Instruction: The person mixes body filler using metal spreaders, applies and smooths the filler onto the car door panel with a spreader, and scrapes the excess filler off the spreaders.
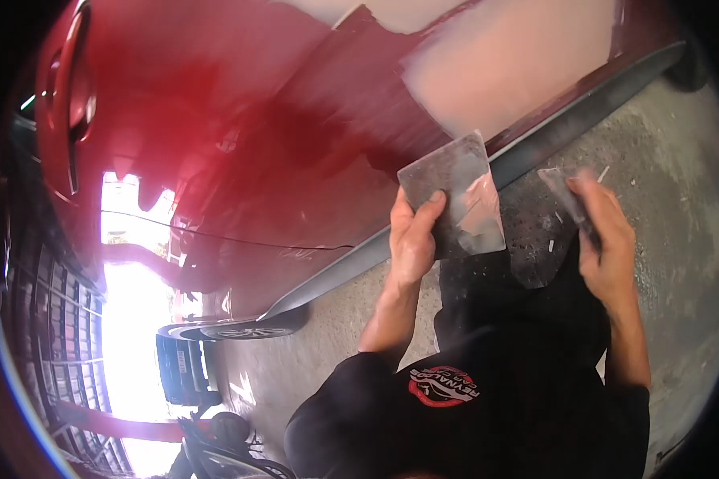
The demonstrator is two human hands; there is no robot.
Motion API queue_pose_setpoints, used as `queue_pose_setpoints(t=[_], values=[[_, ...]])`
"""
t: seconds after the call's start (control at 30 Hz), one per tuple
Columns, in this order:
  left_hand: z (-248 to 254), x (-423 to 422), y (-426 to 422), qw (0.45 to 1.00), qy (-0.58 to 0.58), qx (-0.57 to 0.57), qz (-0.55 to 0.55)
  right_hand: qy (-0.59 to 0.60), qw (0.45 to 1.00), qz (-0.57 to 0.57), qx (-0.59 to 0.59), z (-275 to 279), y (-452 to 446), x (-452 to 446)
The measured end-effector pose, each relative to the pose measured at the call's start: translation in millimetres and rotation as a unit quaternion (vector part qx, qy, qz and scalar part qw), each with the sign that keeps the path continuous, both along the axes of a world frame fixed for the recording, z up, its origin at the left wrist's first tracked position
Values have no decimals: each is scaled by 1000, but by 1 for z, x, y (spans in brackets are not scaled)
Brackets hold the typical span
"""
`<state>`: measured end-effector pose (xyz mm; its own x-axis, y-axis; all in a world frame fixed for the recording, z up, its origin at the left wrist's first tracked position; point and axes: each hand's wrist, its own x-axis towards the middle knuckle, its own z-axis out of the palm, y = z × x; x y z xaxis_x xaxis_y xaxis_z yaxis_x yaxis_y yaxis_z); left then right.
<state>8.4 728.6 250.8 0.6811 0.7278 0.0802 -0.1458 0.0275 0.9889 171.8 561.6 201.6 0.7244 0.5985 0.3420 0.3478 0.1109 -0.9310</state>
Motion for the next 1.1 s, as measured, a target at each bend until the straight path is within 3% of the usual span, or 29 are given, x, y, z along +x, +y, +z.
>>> queue_pose_setpoints(t=[0.07, 0.17, 0.2, 0.23, 0.3, 0.37, 0.43, 0.5, 0.53, 0.57, 0.6, 0.63, 0.67, 0.7, 0.73, 0.83, 0.9, 0.97, 1.0, 1.03, 1.1], values=[[3, -1, 1, 998, 1, 23, -55, -327, 943, 52, -35, 21, 3, -1], [-4, 0, -13, 998, 22, 41, -45, -409, 910, 58, -28, 40, 17, 0], [0, 3, -21, 986, 60, 157, -17, -448, 889, 83, -39, 26, 18, 4], [4, 2, -28, 959, 91, 268, 18, -421, 898, 125, -27, 18, 20, -1], [6, 2, -35, 952, 102, 273, 91, -417, 896, 153, -14, 8, 23, -12], [-7, 12, -31, 969, 31, 211, 128, -395, 893, 209, -54, 9, 15, -12], [-15, 10, -19, 963, 8, 218, 156, -386, 898, 202, -54, -6, 16, -17], [-15, 6, -16, 957, -13, 216, 191, -216, 938, 271, -34, -31, 11, -14], [-12, 2, -15, 958, -66, 204, 193, -224, 936, 268, -31, -44, 6, -17], [-10, -3, -11, 954, -121, 191, 195, 41, 964, 263, -12, -56, 3, -18], [-8, -9, -8, 966, -104, 170, 162, 302, 922, 242, 4, -63, -1, -15], [-13, -13, -2, 965, -113, 168, 164, 294, 924, 242, 1, -69, -2, -9], [-22, -18, 6, 993, -84, 55, 62, 411, 875, 208, 149, -77, 0, -3], [-34, -23, 14, 996, -50, -59, -40, 515, 789, 166, 290, -83, 0, 5], [-51, -24, 22, 990, 14, -123, -68, 537, 779, 133, 296, -85, 0, 17], [-129, -39, 44, 939, 105, -306, -121, 483, 793, 85, 361, -64, 0, 60], [-206, -55, 55, 912, 123, -375, -115, 374, 859, 19, 348, -59, 2, 106], [-229, -69, 51, 908, 93, -387, -130, 127, 922, -47, 364, 39, 5, 97], [-225, -73, 51, 908, 55, -397, -127, 34, 945, -105, 309, 77, 8, 91], [-222, -73, 52, 906, 17, -404, -125, -105, 949, -130, 267, 102, 14, 94], [-230, -73, 53, 895, -10, -430, -121, -359, 895, -174, 200, 155, 24, 91]])
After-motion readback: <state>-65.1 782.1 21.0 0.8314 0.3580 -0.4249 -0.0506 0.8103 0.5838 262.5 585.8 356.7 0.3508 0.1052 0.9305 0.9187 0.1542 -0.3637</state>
